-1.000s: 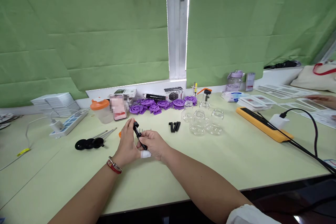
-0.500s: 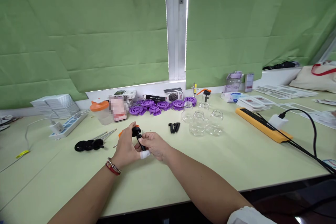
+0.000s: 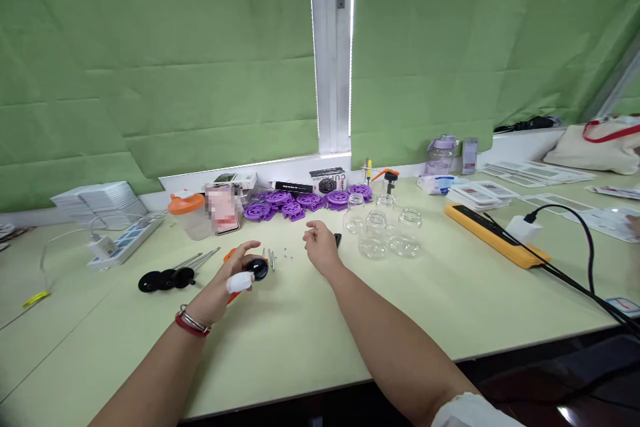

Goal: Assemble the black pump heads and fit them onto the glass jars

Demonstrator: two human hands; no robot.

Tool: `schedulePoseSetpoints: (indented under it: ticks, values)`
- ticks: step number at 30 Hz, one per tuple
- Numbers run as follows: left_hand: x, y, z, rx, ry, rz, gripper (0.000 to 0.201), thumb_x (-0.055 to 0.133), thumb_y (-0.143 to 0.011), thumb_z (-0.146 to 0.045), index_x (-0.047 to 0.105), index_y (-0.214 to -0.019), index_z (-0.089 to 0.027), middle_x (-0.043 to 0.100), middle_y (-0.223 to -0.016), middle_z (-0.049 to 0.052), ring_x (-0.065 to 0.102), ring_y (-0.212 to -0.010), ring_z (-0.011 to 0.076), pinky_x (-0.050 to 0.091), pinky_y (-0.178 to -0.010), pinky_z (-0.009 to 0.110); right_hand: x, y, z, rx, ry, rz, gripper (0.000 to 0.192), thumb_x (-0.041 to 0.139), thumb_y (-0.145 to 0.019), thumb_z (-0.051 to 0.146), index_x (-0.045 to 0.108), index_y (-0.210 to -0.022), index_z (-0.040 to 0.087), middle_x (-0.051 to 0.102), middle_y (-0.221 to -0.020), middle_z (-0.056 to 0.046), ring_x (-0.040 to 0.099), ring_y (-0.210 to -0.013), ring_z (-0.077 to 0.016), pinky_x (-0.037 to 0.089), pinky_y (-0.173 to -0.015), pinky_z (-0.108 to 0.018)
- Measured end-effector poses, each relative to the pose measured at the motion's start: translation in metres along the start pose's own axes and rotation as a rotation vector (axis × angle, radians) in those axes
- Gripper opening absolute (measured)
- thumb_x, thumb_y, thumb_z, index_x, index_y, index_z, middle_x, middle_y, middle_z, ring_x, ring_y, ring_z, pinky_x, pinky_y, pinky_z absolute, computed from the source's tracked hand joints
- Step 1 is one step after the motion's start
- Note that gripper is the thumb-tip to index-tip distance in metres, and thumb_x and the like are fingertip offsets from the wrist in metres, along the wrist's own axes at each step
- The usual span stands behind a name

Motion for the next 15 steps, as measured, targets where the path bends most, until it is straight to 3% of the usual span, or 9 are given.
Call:
schedulePoseSetpoints:
  ticks: [3,6,11,15]
  values:
    - [-0.002,0.002,0.0,-0.05,0.082,0.092,0.061,0.058,-0.069,-0.038,0.038,-0.125,-0.023,0.057,-0.102,0.009,0.051,-0.082,0.0205,0.041,-0.063,0.03,0.006,-0.002,-0.006,-0.116,0.388,0.148,0.024,0.049,-0.082,0.018,0.063,-0.102,0.016,0.066,-0.088,-0.006,0.06,-0.078,-0.0162,0.044,-0.074,-0.029]
    - [-0.002,0.004,0.003,-0.144,0.144,0.135,0.055,0.056,-0.073,-0.039,0.04,-0.123,-0.025,0.057,-0.095,0.007,0.053,-0.076,0.0194,0.041,-0.059,0.028,0.018,0.004,-0.005,-0.201,0.621,0.305,0.021,0.055,-0.08,0.017,0.069,-0.096,0.015,0.065,-0.097,-0.009,0.059,-0.088,-0.0185,0.041,-0.08,-0.028]
    - [-0.001,0.003,0.01,-0.353,0.223,0.145,0.054,0.057,-0.075,-0.04,0.042,-0.124,-0.025,0.055,-0.078,0.004,0.056,-0.066,0.0193,0.039,-0.053,0.026,0.029,0.01,-0.002,-0.198,0.764,0.34,0.017,0.055,-0.082,0.02,0.072,-0.082,0.018,0.064,-0.096,-0.007,0.058,-0.086,-0.0169,0.038,-0.074,-0.025]
    - [-0.004,-0.002,0.015,-0.415,0.265,0.186,0.059,0.052,-0.075,-0.049,0.041,-0.126,-0.021,0.059,-0.082,0.007,0.058,-0.062,0.0202,0.038,-0.049,0.026,0.03,0.009,-0.002,-0.18,0.772,0.331,0.019,0.053,-0.082,0.017,0.072,-0.08,0.019,0.065,-0.096,-0.006,0.058,-0.087,-0.0163,0.037,-0.072,-0.024]
Point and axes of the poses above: each hand's wrist, its own y-axis away from the middle knuckle, its own x-axis out of the palm, z = x × y, the point moved 3 cm from there along -y, towards the middle knuckle
